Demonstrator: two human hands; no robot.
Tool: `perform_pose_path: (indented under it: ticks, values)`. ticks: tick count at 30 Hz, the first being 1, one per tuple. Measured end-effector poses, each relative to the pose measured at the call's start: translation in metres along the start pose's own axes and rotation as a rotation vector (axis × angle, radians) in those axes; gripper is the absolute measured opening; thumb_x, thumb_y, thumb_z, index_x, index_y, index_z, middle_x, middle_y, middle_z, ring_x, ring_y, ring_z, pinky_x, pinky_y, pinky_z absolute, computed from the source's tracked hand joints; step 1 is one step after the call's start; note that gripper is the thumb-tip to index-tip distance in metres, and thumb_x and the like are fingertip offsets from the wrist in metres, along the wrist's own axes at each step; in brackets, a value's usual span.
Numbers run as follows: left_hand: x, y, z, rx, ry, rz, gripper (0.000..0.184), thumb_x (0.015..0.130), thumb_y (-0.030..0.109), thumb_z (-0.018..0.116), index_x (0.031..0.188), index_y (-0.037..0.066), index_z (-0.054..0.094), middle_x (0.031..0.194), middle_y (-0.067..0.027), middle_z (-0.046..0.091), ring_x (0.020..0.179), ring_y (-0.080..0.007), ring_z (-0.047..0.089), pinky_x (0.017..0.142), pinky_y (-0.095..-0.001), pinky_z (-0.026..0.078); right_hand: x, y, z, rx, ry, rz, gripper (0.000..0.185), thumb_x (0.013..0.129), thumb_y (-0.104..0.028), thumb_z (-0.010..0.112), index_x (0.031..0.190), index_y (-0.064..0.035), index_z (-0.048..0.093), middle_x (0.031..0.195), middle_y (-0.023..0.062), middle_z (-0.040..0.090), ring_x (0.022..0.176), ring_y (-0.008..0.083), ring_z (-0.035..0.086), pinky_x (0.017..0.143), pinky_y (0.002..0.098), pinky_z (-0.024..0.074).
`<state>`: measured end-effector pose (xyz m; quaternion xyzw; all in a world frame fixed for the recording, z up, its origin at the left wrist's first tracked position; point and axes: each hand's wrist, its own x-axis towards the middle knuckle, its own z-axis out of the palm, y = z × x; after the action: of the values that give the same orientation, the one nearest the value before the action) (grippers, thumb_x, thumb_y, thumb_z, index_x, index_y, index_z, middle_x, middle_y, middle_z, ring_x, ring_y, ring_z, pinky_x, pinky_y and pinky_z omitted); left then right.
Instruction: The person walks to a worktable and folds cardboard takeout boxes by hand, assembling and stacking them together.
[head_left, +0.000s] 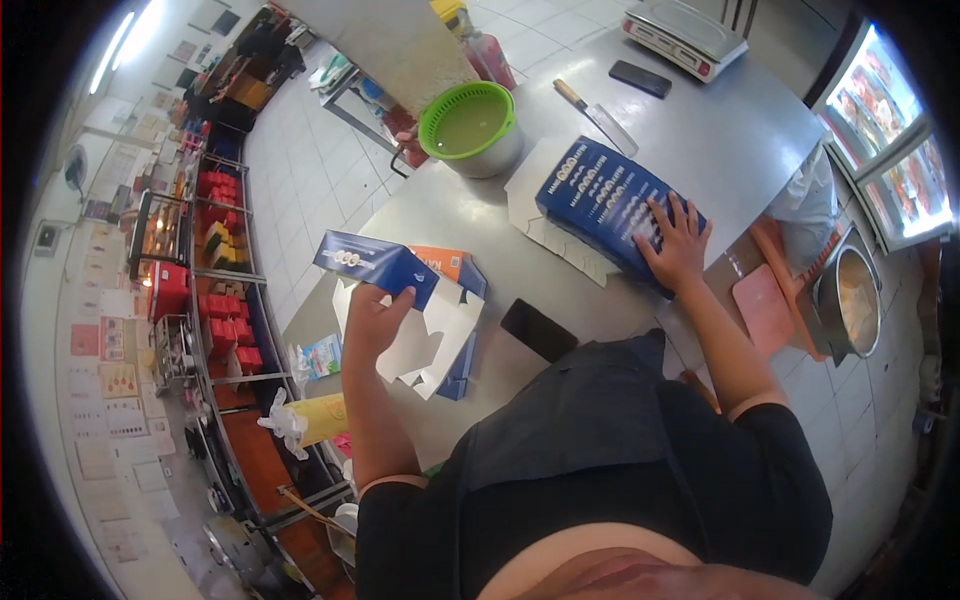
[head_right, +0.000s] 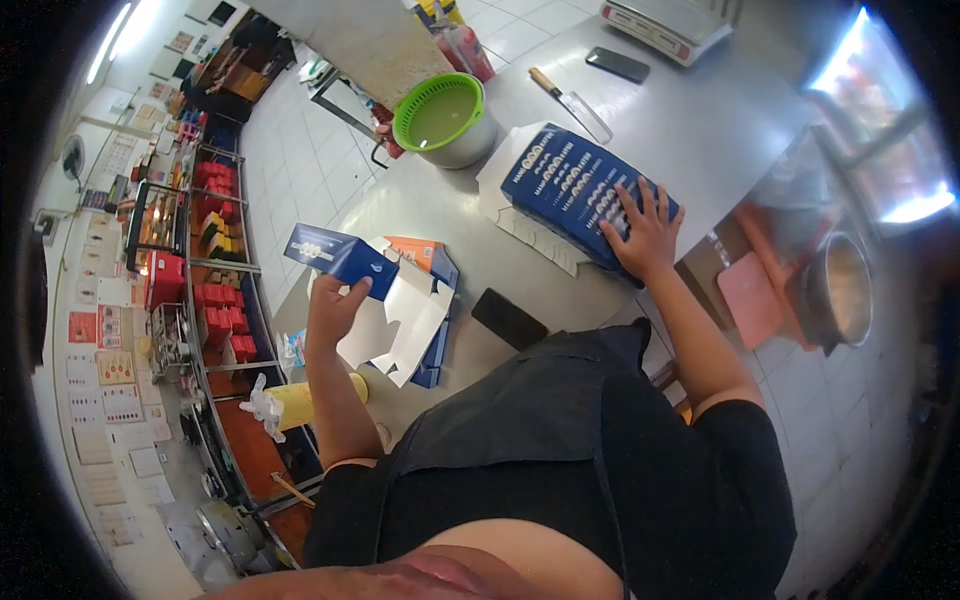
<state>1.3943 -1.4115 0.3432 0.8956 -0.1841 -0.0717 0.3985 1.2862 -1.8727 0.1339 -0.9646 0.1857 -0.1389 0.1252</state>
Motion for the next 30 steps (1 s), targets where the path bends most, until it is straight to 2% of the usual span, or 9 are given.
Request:
perform_pose_path:
  ticks: [6, 7, 10, 11, 15, 19, 24, 28, 30]
  values:
    - [0.069, -0.007, 0.040, -0.252, -0.034, -0.037, 0.023, 0.096, 0.021, 0.073, 0.102, -0.001, 0.074, 0.091, -0.0032, 0.072, 0.086, -0.0104, 0.063, 0.080, -0.0293, 0.049, 0.032, -0.002, 0.022, 0.277, 0.108, -0.019, 0.046, 0.103, -0.048, 0.056, 0.145, -0.0276, 0.061, 0.163, 0.0126, 0.041, 0.154, 0.0422, 0.026, 0.121, 0.0719, 0.0082]
    - [0.084, -0.009, 0.057, -0.315, -0.055, -0.060, 0.024, 0.095, 0.023, 0.073, 0.098, -0.001, 0.074, 0.088, -0.0022, 0.070, 0.084, -0.0096, 0.061, 0.078, -0.0284, 0.048, 0.038, 0.003, 0.022, 0.415, 0.204, -0.080, 0.039, 0.106, -0.035, 0.056, 0.141, -0.0216, 0.063, 0.157, 0.0169, 0.046, 0.151, 0.0433, 0.031, 0.123, 0.0625, 0.0184]
    - [0.129, -0.023, 0.093, -0.160, -0.201, -0.162, 0.027, 0.093, 0.027, 0.074, 0.090, -0.001, 0.073, 0.081, -0.0001, 0.068, 0.077, -0.0080, 0.057, 0.070, -0.0271, 0.046, 0.039, 0.020, 0.024, 0.647, 0.408, 0.016, 0.035, 0.105, -0.028, 0.057, 0.137, -0.0154, 0.065, 0.152, 0.0209, 0.049, 0.148, 0.0431, 0.035, 0.122, 0.0524, 0.0266]
    - [0.143, -0.028, 0.110, -0.144, -0.176, -0.042, 0.026, 0.090, 0.025, 0.074, 0.087, -0.001, 0.074, 0.077, -0.0004, 0.066, 0.072, -0.0091, 0.055, 0.065, -0.0294, 0.044, 0.036, 0.028, 0.024, 0.573, 0.436, 0.061, 0.039, 0.105, -0.024, 0.058, 0.140, -0.0092, 0.060, 0.148, 0.0224, 0.051, 0.145, 0.0422, 0.039, 0.121, 0.0484, 0.0296]
    - [0.193, -0.048, 0.154, -0.300, -0.345, -0.093, 0.018, 0.086, 0.018, 0.072, 0.098, 0.005, 0.075, 0.082, 0.0035, 0.065, 0.076, -0.0092, 0.056, 0.071, -0.0267, 0.042, 0.011, 0.047, 0.060, 0.703, 0.389, 0.244, 0.056, 0.105, -0.025, 0.057, 0.153, 0.0001, 0.042, 0.149, 0.0244, 0.049, 0.142, 0.0415, 0.043, 0.122, 0.0478, 0.0295]
    - [0.235, -0.086, 0.187, -0.455, -0.490, -0.134, 0.009, 0.088, 0.012, 0.068, 0.094, 0.009, 0.074, 0.083, 0.0051, 0.064, 0.079, -0.0082, 0.055, 0.075, -0.0245, 0.042, 0.007, 0.028, 0.074, 0.859, 0.293, 0.331, 0.069, 0.105, -0.024, 0.057, 0.161, 0.0002, 0.025, 0.154, 0.0291, 0.040, 0.143, 0.0433, 0.040, 0.122, 0.0480, 0.0293]
    - [0.231, -0.068, 0.190, -0.631, -0.538, -0.263, 0.005, 0.092, 0.008, 0.066, 0.093, 0.007, 0.070, 0.086, 0.0021, 0.066, 0.078, -0.0078, 0.060, 0.082, -0.0253, 0.051, 0.020, 0.007, 0.086, 0.775, 0.357, 0.439, 0.069, 0.106, -0.028, 0.054, 0.163, -0.0032, 0.022, 0.159, 0.0316, 0.032, 0.146, 0.0481, 0.034, 0.122, 0.0520, 0.0287]
    - [0.201, -0.047, 0.198, -0.492, -0.415, -0.280, 0.006, 0.092, 0.010, 0.068, 0.090, 0.004, 0.067, 0.083, 0.0020, 0.065, 0.072, -0.0091, 0.060, 0.077, -0.0286, 0.053, 0.031, -0.001, 0.082, 0.591, 0.340, 0.502, 0.067, 0.107, -0.031, 0.054, 0.164, -0.0108, 0.026, 0.163, 0.0326, 0.022, 0.148, 0.0519, 0.030, 0.121, 0.0576, 0.0279]
    - [0.201, -0.081, 0.185, -0.087, -0.483, -0.153, 0.014, 0.091, 0.013, 0.071, 0.083, 0.004, 0.063, 0.079, 0.0021, 0.065, 0.073, -0.0094, 0.060, 0.074, -0.0273, 0.050, 0.032, 0.000, 0.076, 0.504, 0.333, 0.476, 0.066, 0.106, -0.031, 0.054, 0.163, -0.0111, 0.028, 0.163, 0.0331, 0.022, 0.149, 0.0512, 0.030, 0.121, 0.0579, 0.0279]
